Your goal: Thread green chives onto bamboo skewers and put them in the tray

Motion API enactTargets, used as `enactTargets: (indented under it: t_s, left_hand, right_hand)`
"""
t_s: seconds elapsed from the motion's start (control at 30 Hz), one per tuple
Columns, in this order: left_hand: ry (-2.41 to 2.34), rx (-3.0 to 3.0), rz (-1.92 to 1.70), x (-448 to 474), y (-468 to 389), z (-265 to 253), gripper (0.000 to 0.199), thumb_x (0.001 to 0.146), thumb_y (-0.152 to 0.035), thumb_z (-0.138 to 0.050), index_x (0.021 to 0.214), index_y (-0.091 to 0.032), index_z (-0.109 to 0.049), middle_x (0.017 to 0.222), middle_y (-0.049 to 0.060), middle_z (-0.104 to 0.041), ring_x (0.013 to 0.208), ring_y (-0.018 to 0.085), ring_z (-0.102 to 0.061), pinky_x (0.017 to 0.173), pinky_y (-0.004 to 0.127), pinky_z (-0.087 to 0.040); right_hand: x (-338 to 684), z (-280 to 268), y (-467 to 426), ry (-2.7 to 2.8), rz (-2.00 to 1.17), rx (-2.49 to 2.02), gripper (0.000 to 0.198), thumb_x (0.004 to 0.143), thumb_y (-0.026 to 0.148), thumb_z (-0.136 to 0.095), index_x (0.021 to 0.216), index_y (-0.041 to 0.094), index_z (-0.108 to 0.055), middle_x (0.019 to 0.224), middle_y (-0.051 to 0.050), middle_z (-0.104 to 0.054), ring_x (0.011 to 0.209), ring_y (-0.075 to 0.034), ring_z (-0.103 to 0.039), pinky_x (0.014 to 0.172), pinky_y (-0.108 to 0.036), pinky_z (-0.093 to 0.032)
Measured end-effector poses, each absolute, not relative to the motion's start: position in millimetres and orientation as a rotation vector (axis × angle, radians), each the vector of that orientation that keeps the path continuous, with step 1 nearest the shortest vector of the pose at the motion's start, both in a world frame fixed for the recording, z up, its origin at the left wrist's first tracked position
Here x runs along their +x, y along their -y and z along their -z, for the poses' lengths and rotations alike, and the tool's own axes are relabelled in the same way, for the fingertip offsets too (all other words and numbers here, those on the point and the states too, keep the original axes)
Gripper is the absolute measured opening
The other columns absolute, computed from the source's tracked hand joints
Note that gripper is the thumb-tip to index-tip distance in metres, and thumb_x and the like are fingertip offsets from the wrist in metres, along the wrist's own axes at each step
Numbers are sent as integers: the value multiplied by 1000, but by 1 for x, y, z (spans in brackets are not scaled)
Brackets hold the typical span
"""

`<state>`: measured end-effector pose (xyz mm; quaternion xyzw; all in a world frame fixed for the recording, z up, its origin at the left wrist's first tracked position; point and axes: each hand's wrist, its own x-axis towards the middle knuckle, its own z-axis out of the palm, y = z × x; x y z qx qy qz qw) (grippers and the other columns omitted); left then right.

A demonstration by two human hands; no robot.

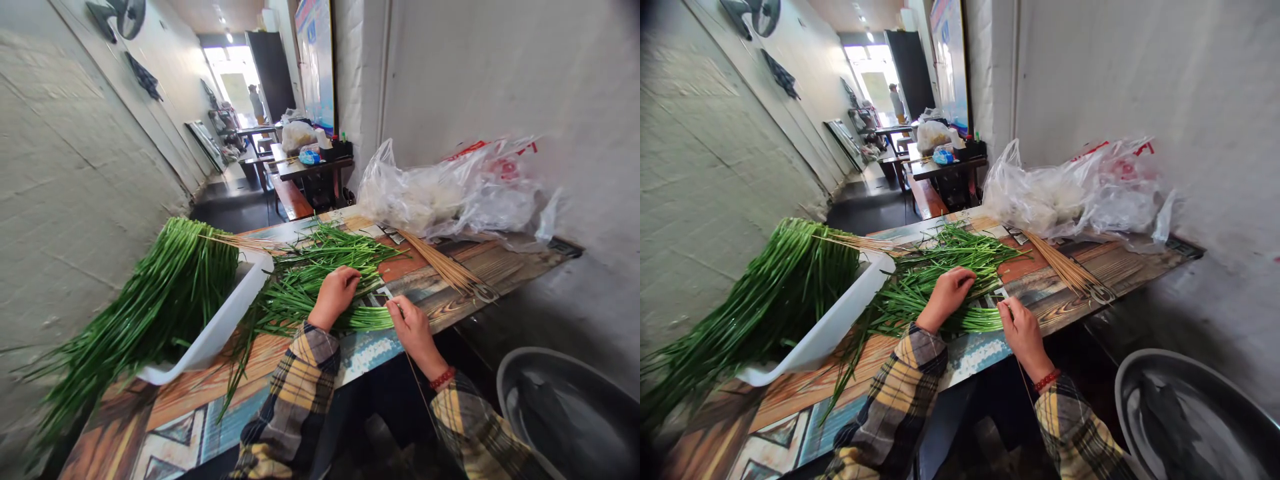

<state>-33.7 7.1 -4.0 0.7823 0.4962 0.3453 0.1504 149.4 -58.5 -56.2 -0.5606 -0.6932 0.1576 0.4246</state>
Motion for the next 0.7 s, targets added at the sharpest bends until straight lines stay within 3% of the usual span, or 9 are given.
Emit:
enactTargets:
  t_s: [0.23, 0.57, 0.7]
  left_hand:
    - [-1887, 2318, -872, -29, -1, 4, 14, 85, -11, -45, 87, -18, -58, 91, 6, -56, 77, 16, -56, 69, 27, -42]
    - [-1836, 2539, -638, -37, 4, 4, 13, 86, -21, -51, 80, -20, -63, 87, 7, -56, 87, 21, -51, 77, 33, -40]
    - [-1820, 2551, -624, -35, 6, 5, 8, 82, -25, -59, 87, -20, -62, 91, 6, -56, 89, 21, -50, 78, 34, -40]
  right_hand:
    - [150, 59, 59, 1714, -426, -1409, 35, 95, 43, -33, 83, 20, -58, 70, -3, -65, 69, -20, -63, 64, -28, -42]
    - [151, 58, 59, 1710, -444, -1387, 35, 94, 44, -35, 82, 21, -58, 70, -3, -65, 67, -19, -63, 63, -27, -42]
    - [151, 59, 59, 1702, -439, -1393, 36, 94, 45, -35, 81, 21, -58, 70, -3, -65, 66, -19, -63, 62, -27, -42]
